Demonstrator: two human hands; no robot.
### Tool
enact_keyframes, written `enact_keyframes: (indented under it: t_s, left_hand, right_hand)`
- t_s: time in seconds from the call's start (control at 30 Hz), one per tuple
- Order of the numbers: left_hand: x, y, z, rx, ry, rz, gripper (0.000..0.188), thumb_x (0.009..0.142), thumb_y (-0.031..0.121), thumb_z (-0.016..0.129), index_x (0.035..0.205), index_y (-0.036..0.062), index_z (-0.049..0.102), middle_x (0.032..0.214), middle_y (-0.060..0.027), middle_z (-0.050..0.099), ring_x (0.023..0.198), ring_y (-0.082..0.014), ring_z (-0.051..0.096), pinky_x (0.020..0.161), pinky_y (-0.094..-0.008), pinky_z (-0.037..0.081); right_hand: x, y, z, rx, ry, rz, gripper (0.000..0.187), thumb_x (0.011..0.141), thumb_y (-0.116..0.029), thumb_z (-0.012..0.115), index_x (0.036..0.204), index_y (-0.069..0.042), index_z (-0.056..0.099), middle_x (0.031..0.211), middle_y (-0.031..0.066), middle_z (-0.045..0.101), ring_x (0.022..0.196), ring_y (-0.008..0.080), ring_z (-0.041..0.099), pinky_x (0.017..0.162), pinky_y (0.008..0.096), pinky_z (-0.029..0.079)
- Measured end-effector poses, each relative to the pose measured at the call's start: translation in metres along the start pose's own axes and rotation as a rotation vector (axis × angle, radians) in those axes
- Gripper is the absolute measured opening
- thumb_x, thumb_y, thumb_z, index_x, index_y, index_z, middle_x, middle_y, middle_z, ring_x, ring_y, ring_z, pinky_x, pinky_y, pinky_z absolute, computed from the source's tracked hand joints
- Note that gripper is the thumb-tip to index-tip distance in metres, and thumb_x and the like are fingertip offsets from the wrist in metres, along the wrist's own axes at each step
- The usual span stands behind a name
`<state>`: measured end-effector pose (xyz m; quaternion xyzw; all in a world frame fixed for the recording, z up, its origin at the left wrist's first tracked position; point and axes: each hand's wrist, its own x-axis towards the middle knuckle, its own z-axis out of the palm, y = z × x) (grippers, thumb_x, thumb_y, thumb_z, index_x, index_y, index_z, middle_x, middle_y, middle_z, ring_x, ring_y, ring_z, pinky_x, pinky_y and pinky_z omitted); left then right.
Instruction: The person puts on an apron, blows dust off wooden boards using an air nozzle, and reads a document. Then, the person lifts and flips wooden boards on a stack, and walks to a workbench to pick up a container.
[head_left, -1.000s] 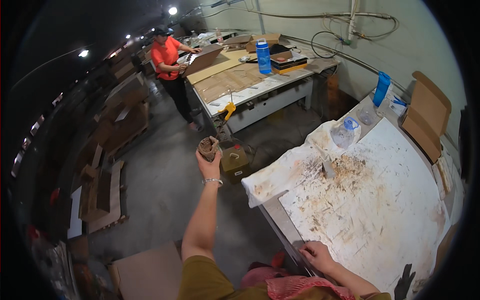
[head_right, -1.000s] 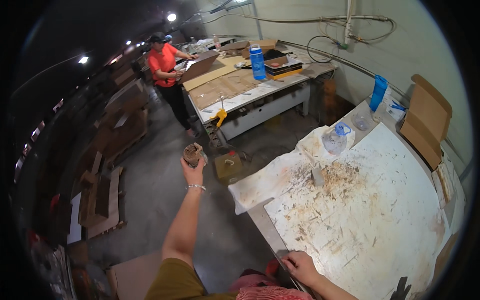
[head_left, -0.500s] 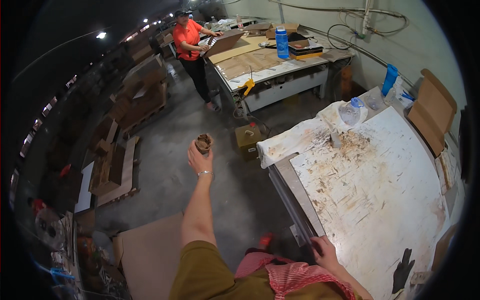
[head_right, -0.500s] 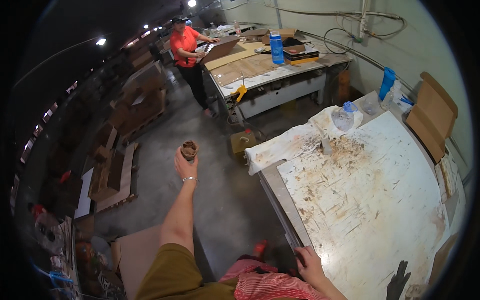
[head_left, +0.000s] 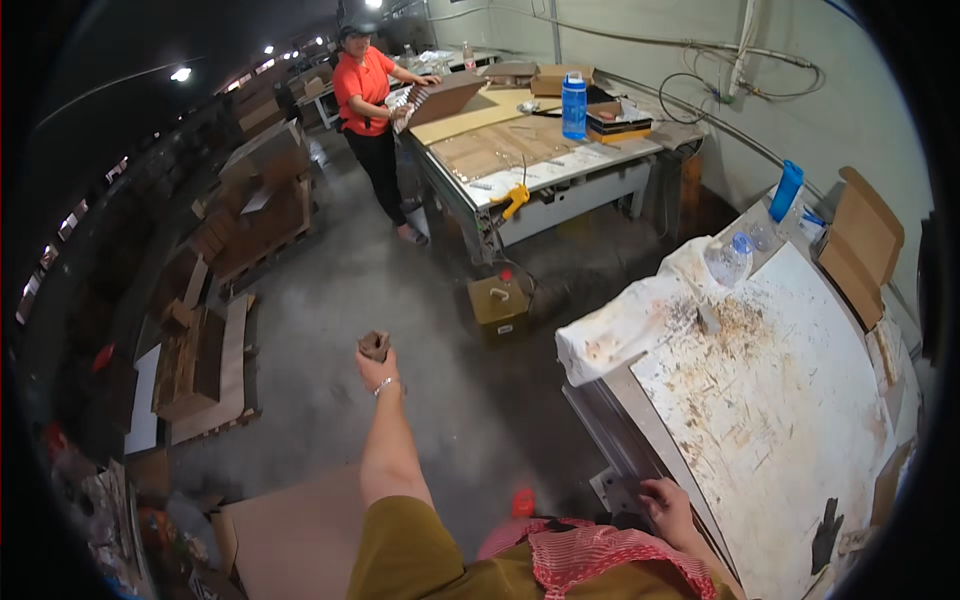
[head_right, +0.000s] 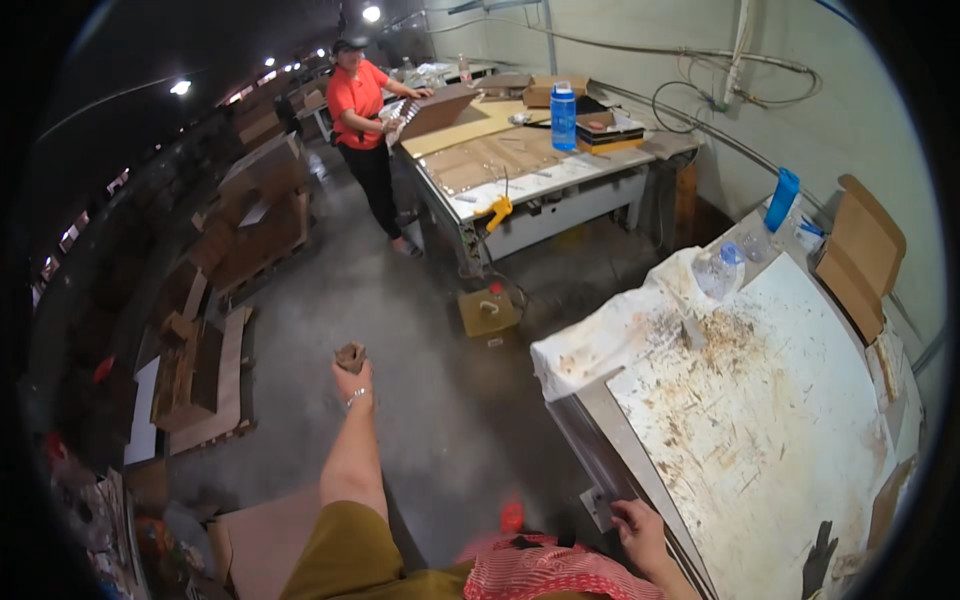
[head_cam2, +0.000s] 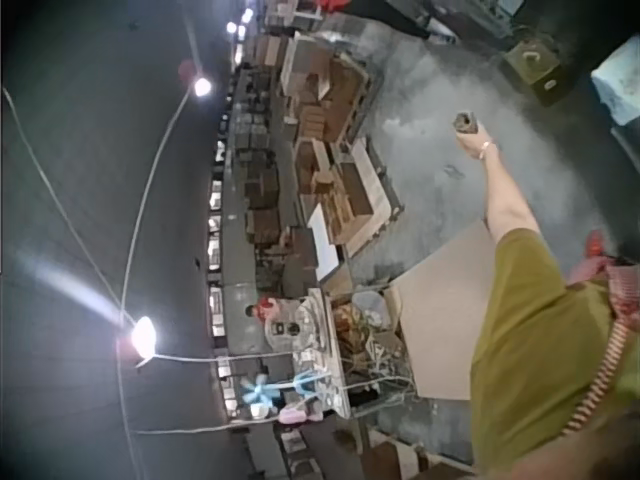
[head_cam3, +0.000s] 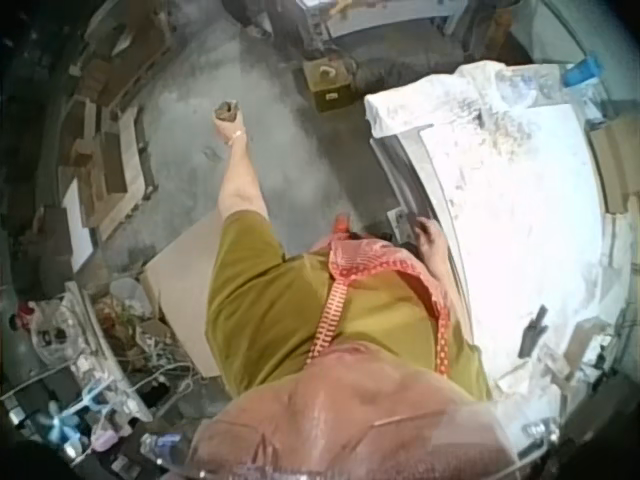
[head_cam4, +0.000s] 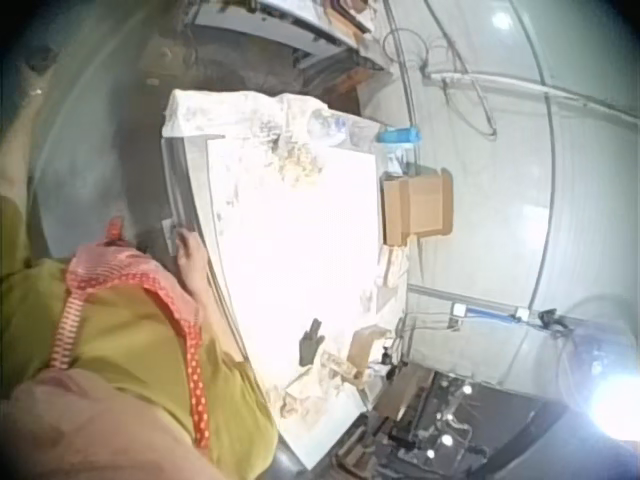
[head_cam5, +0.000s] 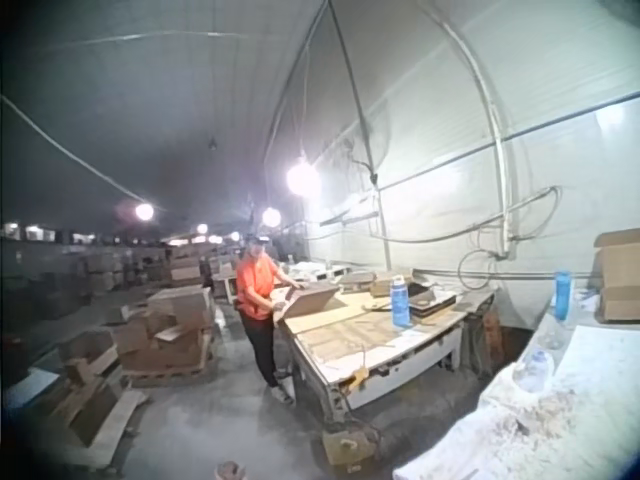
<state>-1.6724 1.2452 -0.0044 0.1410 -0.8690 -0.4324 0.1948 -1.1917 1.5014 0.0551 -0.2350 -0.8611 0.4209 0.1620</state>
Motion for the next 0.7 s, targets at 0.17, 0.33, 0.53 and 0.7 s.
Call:
enact_keyframes:
  t_s: [0.17,0.33,0.53,0.7]
  left_hand:
    - [0.029,-0.013,0.002,0.069,0.012,-0.008,0.062,0.061,0.027,0.071,0.113,0.0091,0.043,0.106,-0.0104,0.055,0.098,-0.0295,0.052,0.080,-0.0415,0.043]
    - [0.052,-0.017,0.017,0.128,-0.248,-0.093,0.061,0.055,0.031,0.071,0.107,0.0079,0.046,0.101,-0.0114,0.057,0.094,-0.0314,0.054,0.080,-0.0414,0.044]
    - [0.055,-0.017,0.041,0.048,-0.368,-0.023,0.063,0.054,0.031,0.071,0.107,0.0078,0.046,0.103,-0.0144,0.056,0.096,-0.0321,0.053,0.082,-0.0395,0.042]
    - [0.056,-0.013,0.049,0.001,-0.423,-0.035,0.062,0.055,0.030,0.070,0.108,0.0072,0.046,0.109,-0.0160,0.053,0.099,-0.0313,0.051,0.084,-0.0392,0.042]
  right_hand:
    - [0.018,-0.015,0.024,-0.060,-0.007,0.072,0.020,0.067,-0.002,0.062,0.087,-0.003,0.060,0.074,0.0136,0.056,0.067,0.0275,0.057,0.058,0.0317,0.045]
    - [0.018,-0.016,0.040,-0.080,-0.041,0.095,0.018,0.067,-0.002,0.062,0.085,-0.003,0.060,0.074,0.0120,0.055,0.068,0.0261,0.057,0.060,0.0316,0.045]
    - [0.023,-0.023,0.054,-0.053,-0.048,0.089,0.016,0.069,-0.002,0.060,0.085,-0.003,0.060,0.076,0.0114,0.055,0.069,0.0262,0.058,0.061,0.0312,0.046]
    - [0.019,-0.023,0.059,-0.079,-0.080,0.109,0.015,0.070,-0.003,0.059,0.085,-0.003,0.060,0.077,0.0121,0.055,0.070,0.0264,0.058,0.062,0.0322,0.046]
